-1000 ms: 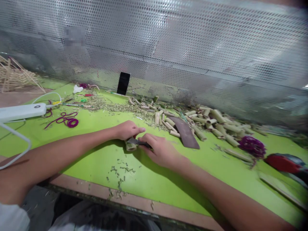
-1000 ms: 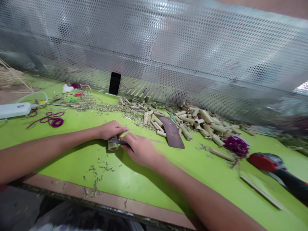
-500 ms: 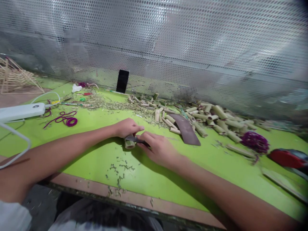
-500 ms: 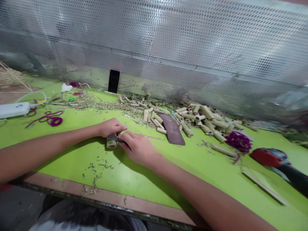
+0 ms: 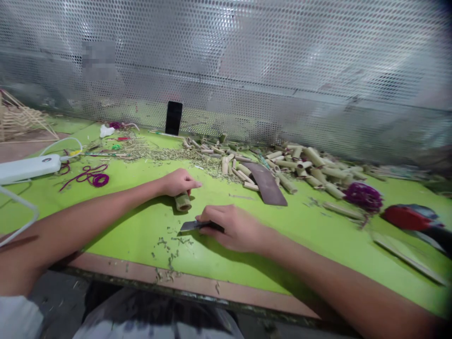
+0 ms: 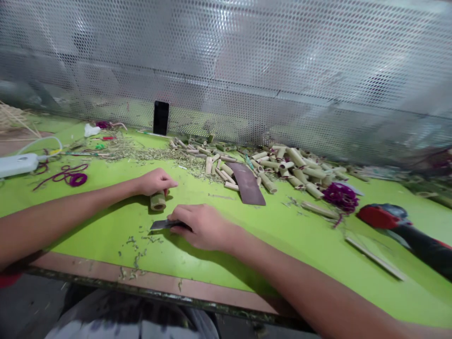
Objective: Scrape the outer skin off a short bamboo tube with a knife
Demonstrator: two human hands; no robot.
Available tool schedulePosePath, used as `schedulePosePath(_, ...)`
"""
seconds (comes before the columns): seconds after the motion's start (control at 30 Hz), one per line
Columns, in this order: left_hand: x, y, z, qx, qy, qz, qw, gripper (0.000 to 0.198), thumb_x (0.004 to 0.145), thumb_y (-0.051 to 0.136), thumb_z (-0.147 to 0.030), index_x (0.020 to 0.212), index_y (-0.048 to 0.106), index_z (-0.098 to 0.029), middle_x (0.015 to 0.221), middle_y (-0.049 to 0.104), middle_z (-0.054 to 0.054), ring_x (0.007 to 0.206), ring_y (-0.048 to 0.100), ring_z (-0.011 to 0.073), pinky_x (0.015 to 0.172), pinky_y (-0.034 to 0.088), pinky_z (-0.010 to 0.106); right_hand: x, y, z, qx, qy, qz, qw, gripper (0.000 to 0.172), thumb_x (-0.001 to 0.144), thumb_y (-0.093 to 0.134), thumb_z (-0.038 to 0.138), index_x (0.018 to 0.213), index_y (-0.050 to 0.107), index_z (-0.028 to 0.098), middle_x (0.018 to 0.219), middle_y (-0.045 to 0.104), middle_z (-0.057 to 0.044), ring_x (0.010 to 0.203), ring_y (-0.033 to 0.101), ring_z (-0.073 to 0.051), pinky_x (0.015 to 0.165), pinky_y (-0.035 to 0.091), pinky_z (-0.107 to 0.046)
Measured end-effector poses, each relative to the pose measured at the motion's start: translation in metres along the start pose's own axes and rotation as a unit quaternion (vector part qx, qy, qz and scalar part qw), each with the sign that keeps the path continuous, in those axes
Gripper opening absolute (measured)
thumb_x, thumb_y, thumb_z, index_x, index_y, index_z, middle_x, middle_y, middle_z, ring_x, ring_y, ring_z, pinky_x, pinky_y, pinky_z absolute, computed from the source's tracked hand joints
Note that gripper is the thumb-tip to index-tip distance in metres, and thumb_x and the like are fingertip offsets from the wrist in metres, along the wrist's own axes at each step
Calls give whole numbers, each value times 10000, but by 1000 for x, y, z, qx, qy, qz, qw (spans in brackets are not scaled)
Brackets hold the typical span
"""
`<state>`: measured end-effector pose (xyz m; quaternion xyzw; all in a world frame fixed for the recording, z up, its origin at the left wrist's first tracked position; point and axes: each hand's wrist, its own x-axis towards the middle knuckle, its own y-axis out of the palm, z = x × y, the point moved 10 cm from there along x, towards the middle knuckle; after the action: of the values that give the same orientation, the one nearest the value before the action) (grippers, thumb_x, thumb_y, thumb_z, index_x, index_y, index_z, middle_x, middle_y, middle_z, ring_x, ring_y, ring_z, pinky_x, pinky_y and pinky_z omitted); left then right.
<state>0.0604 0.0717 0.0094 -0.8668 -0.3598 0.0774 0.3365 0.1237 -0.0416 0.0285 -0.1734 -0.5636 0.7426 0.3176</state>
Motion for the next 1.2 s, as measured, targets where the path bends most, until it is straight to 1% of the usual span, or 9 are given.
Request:
schedulePosePath(0.07,0,-2,0,-4,1,-6,1000,499,913,540,-453,536,621,-138,517,604,26,478,495,124,525,350,252,2,-7,-5,-11,22,-30,999,100,968,596,280,1024,649,216,885,728,-43,764,657,-188,646,424,-276)
schedulePosePath(0.13,0,-3,0,-6,3,-13,1000,498,918,532,-446,532,618,-142,494,578,13,480,487,126,539,352,255,5,-17,-16,-34,61,-68,995,110,965,582,267,1040,644,216,920,729,-52,797,662,-199,657,430,-282)
schedulePosePath(0.2,1,-2,-1,-8,4,-21,1000,498,917,524,-434,516,600,-149,472,551,2,479,477,127,549,354,260,9,-21,-24,-57,85,-82,991,134,971,562,257,1071,642,216,960,729,-63,829,666,-210,672,436,-292)
schedulePosePath(0.33,2,-1,-2,-16,4,-30,999,514,933,487,-441,514,588,-161,489,572,3,494,494,136,561,371,269,17,-15,-23,-92,83,-63,990,145,987,534,267,1073,642,221,969,721,-71,831,659,-220,674,433,-307)
schedulePosePath(0.43,2,-1,-2,-18,2,-36,999,532,948,467,-447,509,575,-168,478,558,-1,499,492,138,566,374,273,20,-11,-20,-103,78,-61,990,133,991,528,273,1046,636,219,972,716,-77,817,651,-223,656,418,-309)
schedulePosePath(0.67,4,-4,-2,-10,1,-47,999,565,964,473,-449,476,550,-175,444,519,-6,478,461,135,549,346,279,21,-13,-16,-90,72,-77,990,126,991,512,271,1035,622,227,962,723,-66,777,638,-206,641,417,-305)
schedulePosePath(0.8,4,-3,0,-10,-2,-43,999,568,961,481,-451,466,541,-178,443,531,-1,470,466,134,543,349,276,21,-12,-17,-85,70,-65,992,118,988,525,276,1038,620,228,949,725,-67,779,645,-214,646,416,-307)
schedulePosePath(1.0,4,-3,0,-11,-4,-41,999,545,969,478,-413,491,580,-171,497,610,24,494,529,144,576,391,277,16,-10,-24,-40,87,-38,995,114,980,551,290,1032,629,226,943,743,-67,796,669,-222,657,437,-306)
schedulePosePath(1.2,2,-3,-3,-9,-6,-42,999,560,980,485,-410,487,596,-168,479,605,22,501,545,153,595,404,278,11,-12,-28,18,86,-22,996,159,977,544,329,1017,632,203,918,744,-77,751,658,-211,661,459,-314)
